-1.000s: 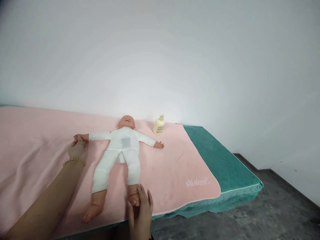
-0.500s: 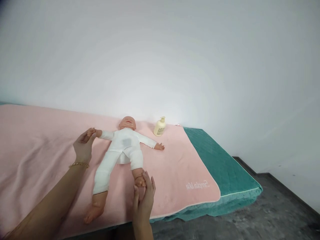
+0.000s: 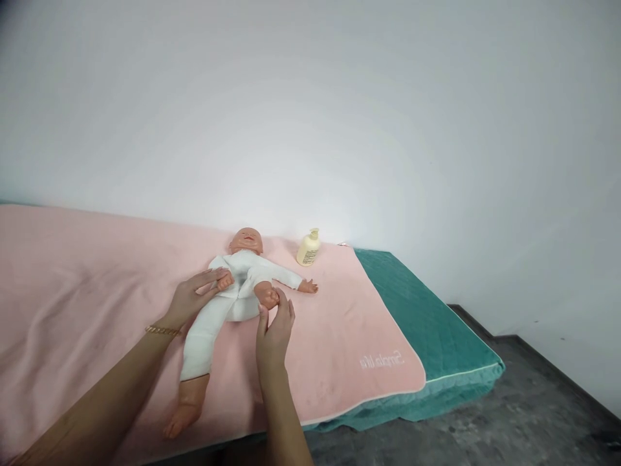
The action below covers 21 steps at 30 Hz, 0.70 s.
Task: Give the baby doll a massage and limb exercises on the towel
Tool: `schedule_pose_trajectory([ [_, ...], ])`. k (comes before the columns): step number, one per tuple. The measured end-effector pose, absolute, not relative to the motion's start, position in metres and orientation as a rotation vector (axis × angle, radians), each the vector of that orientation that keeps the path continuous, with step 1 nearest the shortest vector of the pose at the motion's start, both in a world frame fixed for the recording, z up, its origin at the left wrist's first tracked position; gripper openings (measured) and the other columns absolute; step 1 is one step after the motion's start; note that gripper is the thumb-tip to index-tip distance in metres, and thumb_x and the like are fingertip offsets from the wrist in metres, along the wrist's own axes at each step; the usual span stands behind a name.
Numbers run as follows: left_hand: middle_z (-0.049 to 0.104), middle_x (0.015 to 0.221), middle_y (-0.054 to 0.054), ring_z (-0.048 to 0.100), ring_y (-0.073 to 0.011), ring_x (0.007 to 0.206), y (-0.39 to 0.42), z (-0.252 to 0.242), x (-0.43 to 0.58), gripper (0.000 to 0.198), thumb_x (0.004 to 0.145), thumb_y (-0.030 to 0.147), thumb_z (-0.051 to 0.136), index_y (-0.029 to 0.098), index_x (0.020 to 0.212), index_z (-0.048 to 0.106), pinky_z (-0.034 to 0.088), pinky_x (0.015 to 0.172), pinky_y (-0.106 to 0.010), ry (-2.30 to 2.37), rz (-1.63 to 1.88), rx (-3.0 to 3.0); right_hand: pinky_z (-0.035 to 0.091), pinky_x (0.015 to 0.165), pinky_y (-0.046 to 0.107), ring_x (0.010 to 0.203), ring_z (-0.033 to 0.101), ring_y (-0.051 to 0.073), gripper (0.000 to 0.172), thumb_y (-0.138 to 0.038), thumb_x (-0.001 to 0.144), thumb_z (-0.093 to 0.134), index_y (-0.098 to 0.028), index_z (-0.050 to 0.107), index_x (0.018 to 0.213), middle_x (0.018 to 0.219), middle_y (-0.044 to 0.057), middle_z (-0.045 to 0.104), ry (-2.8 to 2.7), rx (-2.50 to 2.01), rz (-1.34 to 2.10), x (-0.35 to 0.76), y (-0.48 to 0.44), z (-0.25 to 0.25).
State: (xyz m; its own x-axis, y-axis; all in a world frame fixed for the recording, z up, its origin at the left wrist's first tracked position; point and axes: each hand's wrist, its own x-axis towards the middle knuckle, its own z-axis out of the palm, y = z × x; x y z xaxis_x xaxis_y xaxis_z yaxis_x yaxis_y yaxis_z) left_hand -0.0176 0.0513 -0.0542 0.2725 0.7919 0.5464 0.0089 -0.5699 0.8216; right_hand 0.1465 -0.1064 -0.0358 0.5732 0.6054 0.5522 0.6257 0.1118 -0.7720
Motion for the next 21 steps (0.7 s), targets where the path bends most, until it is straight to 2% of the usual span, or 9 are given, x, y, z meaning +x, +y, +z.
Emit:
schedule_pose_trajectory([
  [10, 0.072, 0.118, -0.008, 0.064, -0.0323, 0.118, 0.046, -0.056, -0.016, 0.038, 0.077, 0.037, 0.081, 0.022, 0.112, 0.078, 0.047, 0.111, -0.051, 0.930, 1.491, 1.419, 0.055, 0.098, 0.050, 0.125, 0.062, 0.031, 0.050, -0.050, 0.097, 0.051, -0.018, 0.051, 0.135, 0.136, 0.018, 0.063, -0.989, -1.598, 0.036, 0.146, -0.152, -0.050],
  [14, 0.070, 0.122, -0.010, 0.065, -0.0286, 0.117, 0.060, -0.057, -0.020, 0.045, 0.074, 0.031, 0.081, 0.016, 0.116, 0.074, 0.049, 0.111, -0.045, 0.890, 1.694, 1.132, 0.058, 0.095, 0.046, 0.122, 0.065, 0.029, 0.045, -0.043, 0.098, 0.053, -0.019, 0.052, 0.135, 0.133, 0.017, 0.064, -1.077, -1.611, -0.030, 0.145, -0.176, -0.059],
  [18, 0.067, 0.126, -0.011, 0.061, -0.0248, 0.124, 0.079, -0.067, -0.028, 0.036, 0.083, 0.029, 0.075, 0.013, 0.115, 0.071, 0.045, 0.115, -0.039, 0.925, 1.843, 0.834, 0.058, 0.099, 0.048, 0.123, 0.064, 0.028, 0.046, -0.037, 0.096, 0.057, -0.021, 0.050, 0.139, 0.134, 0.015, 0.064, -1.190, -1.608, -0.052, 0.146, -0.197, -0.068],
  [21, 0.065, 0.128, -0.013, 0.059, -0.0241, 0.126, 0.090, -0.077, -0.035, 0.030, 0.093, 0.031, 0.066, 0.012, 0.117, 0.069, 0.043, 0.116, -0.039, 0.971, 1.835, 0.661, 0.059, 0.099, 0.045, 0.126, 0.062, 0.027, 0.047, -0.031, 0.096, 0.058, -0.024, 0.050, 0.142, 0.137, 0.013, 0.062, -1.241, -1.603, -0.065, 0.147, -0.213, -0.078],
])
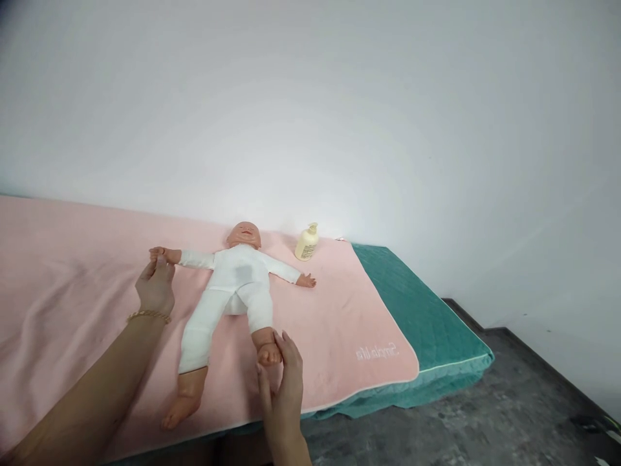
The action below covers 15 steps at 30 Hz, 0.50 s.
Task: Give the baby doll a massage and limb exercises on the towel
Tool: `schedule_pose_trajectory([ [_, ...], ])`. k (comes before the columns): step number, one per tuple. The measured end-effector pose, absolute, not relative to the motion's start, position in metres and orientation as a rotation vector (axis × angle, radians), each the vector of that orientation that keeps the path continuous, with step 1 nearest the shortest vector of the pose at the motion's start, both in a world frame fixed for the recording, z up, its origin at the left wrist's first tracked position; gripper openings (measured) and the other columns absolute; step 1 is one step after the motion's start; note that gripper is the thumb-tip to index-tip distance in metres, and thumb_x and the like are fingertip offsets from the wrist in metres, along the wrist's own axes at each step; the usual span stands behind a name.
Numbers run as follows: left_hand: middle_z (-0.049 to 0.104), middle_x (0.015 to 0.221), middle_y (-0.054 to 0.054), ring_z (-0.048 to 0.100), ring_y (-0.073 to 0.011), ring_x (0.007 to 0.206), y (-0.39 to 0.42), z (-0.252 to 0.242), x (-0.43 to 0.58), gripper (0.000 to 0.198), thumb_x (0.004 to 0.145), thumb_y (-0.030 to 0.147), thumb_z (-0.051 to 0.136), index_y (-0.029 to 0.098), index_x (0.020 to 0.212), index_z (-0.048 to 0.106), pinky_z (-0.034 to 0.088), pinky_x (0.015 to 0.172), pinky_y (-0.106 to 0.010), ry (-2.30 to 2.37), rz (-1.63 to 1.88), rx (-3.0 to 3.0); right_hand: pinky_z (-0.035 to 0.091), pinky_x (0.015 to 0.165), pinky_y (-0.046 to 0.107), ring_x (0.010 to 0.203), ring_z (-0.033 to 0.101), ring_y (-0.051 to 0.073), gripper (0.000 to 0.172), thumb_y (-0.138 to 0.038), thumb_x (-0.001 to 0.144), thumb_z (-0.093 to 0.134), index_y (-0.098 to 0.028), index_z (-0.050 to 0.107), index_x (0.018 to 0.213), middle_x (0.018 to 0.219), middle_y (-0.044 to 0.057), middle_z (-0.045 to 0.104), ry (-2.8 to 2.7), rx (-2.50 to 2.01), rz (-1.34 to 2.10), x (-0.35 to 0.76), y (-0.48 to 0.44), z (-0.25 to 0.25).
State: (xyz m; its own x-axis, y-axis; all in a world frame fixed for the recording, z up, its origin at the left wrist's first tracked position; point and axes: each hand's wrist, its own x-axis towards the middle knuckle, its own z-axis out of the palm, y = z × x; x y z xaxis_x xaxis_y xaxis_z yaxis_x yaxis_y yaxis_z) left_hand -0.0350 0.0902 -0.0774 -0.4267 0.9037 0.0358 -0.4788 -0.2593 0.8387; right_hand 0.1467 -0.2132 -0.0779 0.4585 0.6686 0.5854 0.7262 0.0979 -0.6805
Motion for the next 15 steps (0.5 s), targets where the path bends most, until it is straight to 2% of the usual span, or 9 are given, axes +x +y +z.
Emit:
schedule_pose_trajectory([
  [4, 0.061, 0.133, -0.013, 0.059, -0.0224, 0.126, 0.101, -0.091, -0.042, 0.026, 0.103, 0.031, 0.049, 0.016, 0.122, 0.062, 0.048, 0.111, -0.037, 1.024, 1.779, 0.525, 0.060, 0.097, 0.042, 0.129, 0.060, 0.028, 0.048, -0.024, 0.095, 0.059, -0.026, 0.052, 0.143, 0.142, 0.013, 0.060, -1.280, -1.593, -0.121, 0.146, -0.232, -0.097],
  [7, 0.061, 0.131, -0.010, 0.059, -0.0244, 0.127, 0.106, -0.097, -0.043, 0.027, 0.103, 0.033, 0.048, 0.021, 0.125, 0.058, 0.050, 0.109, -0.038, 1.064, 1.754, 0.514, 0.062, 0.095, 0.045, 0.127, 0.062, 0.030, 0.051, -0.023, 0.093, 0.062, -0.027, 0.052, 0.143, 0.138, 0.013, 0.063, -1.280, -1.576, -0.155, 0.142, -0.240, -0.114],
  [15, 0.062, 0.126, -0.013, 0.060, -0.0244, 0.124, 0.111, -0.105, -0.043, 0.031, 0.102, 0.034, 0.047, 0.017, 0.127, 0.054, 0.050, 0.108, -0.042, 1.112, 1.725, 0.581, 0.062, 0.093, 0.047, 0.121, 0.067, 0.030, 0.051, -0.026, 0.093, 0.064, -0.027, 0.053, 0.143, 0.135, 0.012, 0.066, -1.252, -1.609, -0.109, 0.137, -0.243, -0.141],
])
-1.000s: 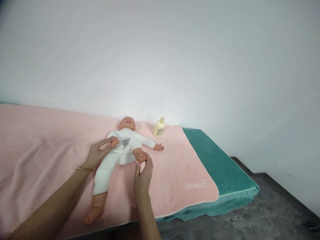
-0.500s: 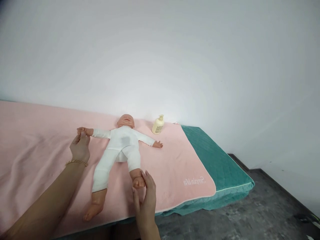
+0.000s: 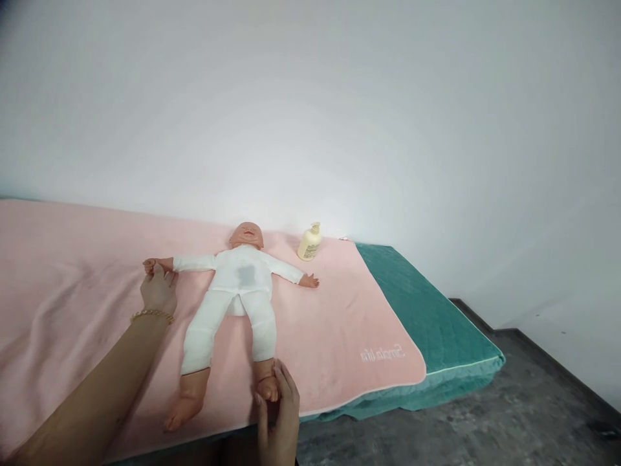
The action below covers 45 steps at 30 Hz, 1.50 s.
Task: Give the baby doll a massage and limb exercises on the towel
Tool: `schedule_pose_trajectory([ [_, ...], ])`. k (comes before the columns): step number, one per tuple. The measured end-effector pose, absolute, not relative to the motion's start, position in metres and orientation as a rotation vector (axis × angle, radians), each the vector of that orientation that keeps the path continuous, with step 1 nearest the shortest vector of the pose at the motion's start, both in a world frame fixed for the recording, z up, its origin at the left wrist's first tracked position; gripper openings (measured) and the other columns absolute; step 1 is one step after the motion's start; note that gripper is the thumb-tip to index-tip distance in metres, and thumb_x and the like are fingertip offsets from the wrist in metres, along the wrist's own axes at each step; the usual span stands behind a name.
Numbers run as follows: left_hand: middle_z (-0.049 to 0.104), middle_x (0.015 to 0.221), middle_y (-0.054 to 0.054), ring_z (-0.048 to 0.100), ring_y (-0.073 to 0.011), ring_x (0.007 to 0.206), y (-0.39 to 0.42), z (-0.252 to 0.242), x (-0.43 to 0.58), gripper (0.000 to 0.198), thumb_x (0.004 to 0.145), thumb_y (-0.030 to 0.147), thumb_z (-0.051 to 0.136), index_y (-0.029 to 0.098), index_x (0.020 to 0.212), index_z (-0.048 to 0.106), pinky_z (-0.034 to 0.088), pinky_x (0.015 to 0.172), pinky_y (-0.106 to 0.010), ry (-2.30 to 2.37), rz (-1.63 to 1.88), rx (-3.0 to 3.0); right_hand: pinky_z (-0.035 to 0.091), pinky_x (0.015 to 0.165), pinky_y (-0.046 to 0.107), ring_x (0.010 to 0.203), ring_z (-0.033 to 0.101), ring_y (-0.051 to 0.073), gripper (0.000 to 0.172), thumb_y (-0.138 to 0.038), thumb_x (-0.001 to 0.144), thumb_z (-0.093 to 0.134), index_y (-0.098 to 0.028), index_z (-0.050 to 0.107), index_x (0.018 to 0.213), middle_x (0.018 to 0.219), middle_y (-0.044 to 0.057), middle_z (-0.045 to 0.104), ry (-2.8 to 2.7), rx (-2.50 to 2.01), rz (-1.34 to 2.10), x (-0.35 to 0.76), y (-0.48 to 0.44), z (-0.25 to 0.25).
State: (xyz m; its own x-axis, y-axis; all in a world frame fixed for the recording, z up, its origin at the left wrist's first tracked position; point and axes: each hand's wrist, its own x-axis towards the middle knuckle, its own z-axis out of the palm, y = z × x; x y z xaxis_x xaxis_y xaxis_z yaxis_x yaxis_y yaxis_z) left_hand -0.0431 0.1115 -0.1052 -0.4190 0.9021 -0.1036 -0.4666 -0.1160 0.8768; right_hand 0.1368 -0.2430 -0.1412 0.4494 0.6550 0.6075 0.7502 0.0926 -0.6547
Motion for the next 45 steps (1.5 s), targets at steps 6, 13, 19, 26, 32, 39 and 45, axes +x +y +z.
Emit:
schedule_pose_trajectory([
  [6, 0.057, 0.138, -0.016, 0.058, -0.0259, 0.128, 0.105, -0.099, -0.042, 0.040, 0.100, 0.037, 0.050, 0.016, 0.134, 0.053, 0.050, 0.109, -0.041, 1.114, 1.739, 0.627, 0.062, 0.095, 0.046, 0.122, 0.066, 0.030, 0.048, -0.027, 0.094, 0.064, -0.026, 0.054, 0.141, 0.135, 0.012, 0.065, -1.223, -1.578, -0.040, 0.140, -0.242, -0.144],
  [13, 0.056, 0.143, -0.015, 0.051, -0.0299, 0.135, 0.083, -0.075, -0.032, 0.050, 0.094, 0.042, 0.062, 0.013, 0.135, 0.059, 0.043, 0.116, -0.045, 1.109, 1.815, 0.925, 0.059, 0.099, 0.043, 0.129, 0.061, 0.028, 0.045, -0.030, 0.100, 0.053, -0.024, 0.049, 0.144, 0.142, 0.013, 0.060, -1.095, -1.557, 0.029, 0.143, -0.233, -0.124],
  [19, 0.065, 0.132, -0.010, 0.058, -0.0318, 0.128, 0.058, -0.064, -0.020, 0.043, 0.090, 0.042, 0.069, 0.020, 0.127, 0.070, 0.044, 0.114, -0.051, 1.013, 1.614, 1.420, 0.059, 0.095, 0.041, 0.125, 0.064, 0.026, 0.042, -0.029, 0.101, 0.049, -0.021, 0.048, 0.141, 0.139, 0.015, 0.063, -1.118, -1.568, -0.114, 0.155, -0.205, -0.071],
  [26, 0.069, 0.125, -0.007, 0.059, -0.0300, 0.124, 0.053, -0.062, -0.012, 0.038, 0.086, 0.051, 0.066, 0.024, 0.110, 0.079, 0.041, 0.116, -0.048, 0.780, 1.407, 1.902, 0.058, 0.097, 0.041, 0.123, 0.064, 0.025, 0.038, -0.033, 0.100, 0.047, -0.018, 0.054, 0.135, 0.134, 0.015, 0.065, -1.175, -1.551, -0.063, 0.159, -0.153, -0.042],
  [32, 0.069, 0.123, -0.008, 0.059, -0.0296, 0.121, 0.055, -0.059, -0.015, 0.036, 0.088, 0.049, 0.061, 0.026, 0.108, 0.079, 0.043, 0.112, -0.050, 0.749, 1.379, 2.001, 0.058, 0.097, 0.042, 0.123, 0.064, 0.025, 0.041, -0.038, 0.101, 0.046, -0.016, 0.054, 0.135, 0.134, 0.017, 0.065, -1.141, -1.513, -0.036, 0.150, -0.125, -0.044],
  [39, 0.068, 0.125, -0.010, 0.059, -0.0300, 0.122, 0.055, -0.063, -0.014, 0.038, 0.084, 0.050, 0.069, 0.021, 0.107, 0.078, 0.041, 0.115, -0.049, 0.812, 1.444, 1.778, 0.057, 0.099, 0.044, 0.123, 0.064, 0.025, 0.037, -0.035, 0.100, 0.048, -0.018, 0.055, 0.132, 0.134, 0.016, 0.064, -1.115, -1.533, -0.087, 0.149, -0.144, -0.053],
  [45, 0.066, 0.127, -0.013, 0.060, -0.0299, 0.121, 0.064, -0.067, -0.018, 0.053, 0.078, 0.051, 0.077, 0.014, 0.115, 0.074, 0.044, 0.113, -0.044, 0.833, 1.544, 1.448, 0.054, 0.101, 0.045, 0.125, 0.062, 0.026, 0.039, -0.033, 0.099, 0.051, -0.017, 0.051, 0.135, 0.134, 0.017, 0.063, -1.165, -1.541, -0.123, 0.150, -0.184, -0.064],
])
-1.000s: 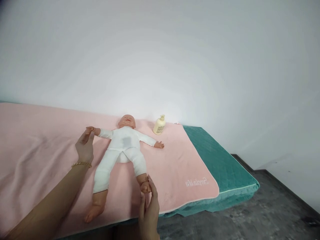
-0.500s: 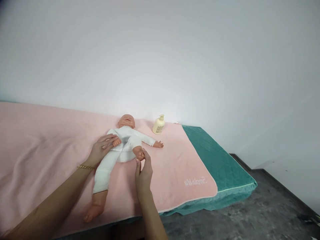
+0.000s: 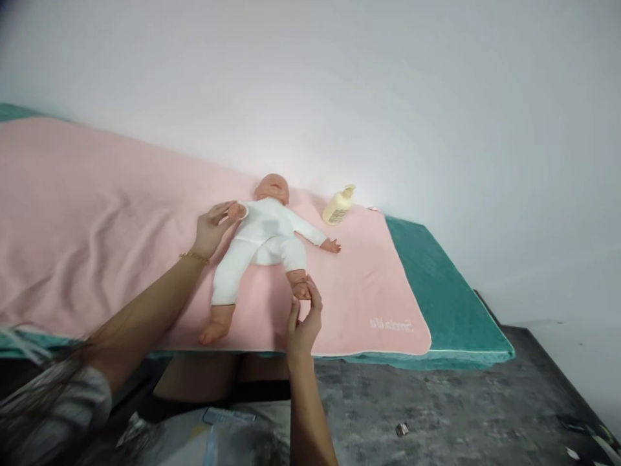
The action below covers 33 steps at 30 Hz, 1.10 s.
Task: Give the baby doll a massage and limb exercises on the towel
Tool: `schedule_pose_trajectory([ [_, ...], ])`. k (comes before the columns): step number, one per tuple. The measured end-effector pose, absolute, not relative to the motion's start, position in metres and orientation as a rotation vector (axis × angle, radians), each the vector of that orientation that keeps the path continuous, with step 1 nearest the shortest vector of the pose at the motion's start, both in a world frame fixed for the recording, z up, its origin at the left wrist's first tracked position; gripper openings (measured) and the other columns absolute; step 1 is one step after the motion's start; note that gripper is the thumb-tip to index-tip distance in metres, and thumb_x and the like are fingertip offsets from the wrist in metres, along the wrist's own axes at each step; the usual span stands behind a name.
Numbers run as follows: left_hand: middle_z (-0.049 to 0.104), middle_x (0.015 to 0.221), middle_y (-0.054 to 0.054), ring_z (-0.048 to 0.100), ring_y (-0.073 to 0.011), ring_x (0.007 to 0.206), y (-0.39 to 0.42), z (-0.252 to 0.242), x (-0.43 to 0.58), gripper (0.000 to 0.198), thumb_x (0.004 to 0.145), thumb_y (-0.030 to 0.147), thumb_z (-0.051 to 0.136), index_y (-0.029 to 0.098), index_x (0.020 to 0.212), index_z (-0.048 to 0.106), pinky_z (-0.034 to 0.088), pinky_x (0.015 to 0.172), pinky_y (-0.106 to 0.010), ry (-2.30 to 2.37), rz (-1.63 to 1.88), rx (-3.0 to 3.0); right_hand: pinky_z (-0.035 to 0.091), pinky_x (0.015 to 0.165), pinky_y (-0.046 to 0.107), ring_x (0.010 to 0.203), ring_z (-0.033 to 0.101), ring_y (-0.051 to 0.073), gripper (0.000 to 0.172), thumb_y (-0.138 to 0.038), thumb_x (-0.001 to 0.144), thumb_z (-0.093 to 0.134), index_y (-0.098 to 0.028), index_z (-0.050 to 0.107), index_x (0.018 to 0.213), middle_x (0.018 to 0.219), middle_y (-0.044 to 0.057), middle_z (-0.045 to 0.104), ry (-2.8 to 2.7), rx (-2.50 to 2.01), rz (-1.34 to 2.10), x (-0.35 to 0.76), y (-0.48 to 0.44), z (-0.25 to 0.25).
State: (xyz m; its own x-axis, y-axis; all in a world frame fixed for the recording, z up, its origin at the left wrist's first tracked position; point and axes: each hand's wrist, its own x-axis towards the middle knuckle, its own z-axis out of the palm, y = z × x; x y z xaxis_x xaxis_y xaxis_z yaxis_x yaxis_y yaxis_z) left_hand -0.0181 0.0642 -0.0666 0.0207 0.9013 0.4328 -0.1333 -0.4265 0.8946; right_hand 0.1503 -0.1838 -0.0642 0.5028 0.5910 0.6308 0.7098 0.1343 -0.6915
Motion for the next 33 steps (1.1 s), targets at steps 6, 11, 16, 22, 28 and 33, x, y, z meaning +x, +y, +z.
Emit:
schedule_pose_trajectory([
  [6, 0.056, 0.142, -0.010, 0.051, -0.0247, 0.134, 0.086, -0.073, -0.031, 0.042, 0.093, 0.041, 0.067, 0.020, 0.129, 0.064, 0.045, 0.111, -0.039, 0.798, 1.643, 0.918, 0.058, 0.094, 0.044, 0.118, 0.066, 0.027, 0.040, -0.026, 0.095, 0.059, -0.018, 0.053, 0.135, 0.129, 0.016, 0.066, -1.243, -1.602, -0.124, 0.152, -0.224, -0.068],
  [11, 0.049, 0.149, -0.007, 0.049, -0.0189, 0.136, 0.102, -0.074, -0.046, 0.027, 0.107, 0.039, 0.045, 0.026, 0.122, 0.062, 0.047, 0.107, -0.030, 0.816, 1.556, 0.320, 0.060, 0.091, 0.044, 0.115, 0.069, 0.028, 0.038, -0.021, 0.094, 0.060, -0.018, 0.056, 0.131, 0.126, 0.016, 0.068, -1.311, -1.593, -0.132, 0.155, -0.244, -0.094],
  [16, 0.053, 0.141, -0.007, 0.052, -0.0166, 0.133, 0.103, -0.071, -0.047, 0.025, 0.109, 0.037, 0.041, 0.023, 0.108, 0.061, 0.046, 0.109, -0.031, 0.827, 1.512, 0.193, 0.062, 0.088, 0.043, 0.113, 0.070, 0.027, 0.036, -0.020, 0.092, 0.064, -0.019, 0.057, 0.128, 0.124, 0.014, 0.070, -1.345, -1.580, -0.131, 0.153, -0.249, -0.128],
  [22, 0.059, 0.134, -0.009, 0.055, -0.0187, 0.130, 0.100, -0.065, -0.044, 0.022, 0.109, 0.035, 0.042, 0.023, 0.113, 0.061, 0.046, 0.110, -0.034, 0.833, 1.513, 0.154, 0.057, 0.096, 0.045, 0.120, 0.066, 0.029, 0.045, -0.031, 0.092, 0.065, -0.016, 0.057, 0.133, 0.134, 0.018, 0.065, -1.176, -1.648, -0.028, 0.146, -0.244, -0.138],
  [28, 0.057, 0.140, -0.006, 0.056, -0.0188, 0.129, 0.096, -0.064, -0.040, 0.026, 0.109, 0.036, 0.041, 0.024, 0.116, 0.063, 0.042, 0.113, -0.035, 0.792, 1.553, 0.242, 0.055, 0.097, 0.047, 0.118, 0.065, 0.031, 0.056, -0.050, 0.091, 0.061, -0.013, 0.056, 0.132, 0.129, 0.020, 0.065, -1.005, -1.794, 0.144, 0.143, -0.243, -0.130],
  [33, 0.057, 0.140, -0.007, 0.053, -0.0249, 0.133, 0.092, -0.071, -0.035, 0.029, 0.104, 0.041, 0.053, 0.024, 0.124, 0.064, 0.040, 0.114, -0.043, 0.726, 1.649, 0.651, 0.055, 0.097, 0.045, 0.122, 0.062, 0.029, 0.051, -0.046, 0.093, 0.059, -0.014, 0.052, 0.131, 0.131, 0.021, 0.060, -0.945, -1.727, 0.059, 0.139, -0.232, -0.109],
])
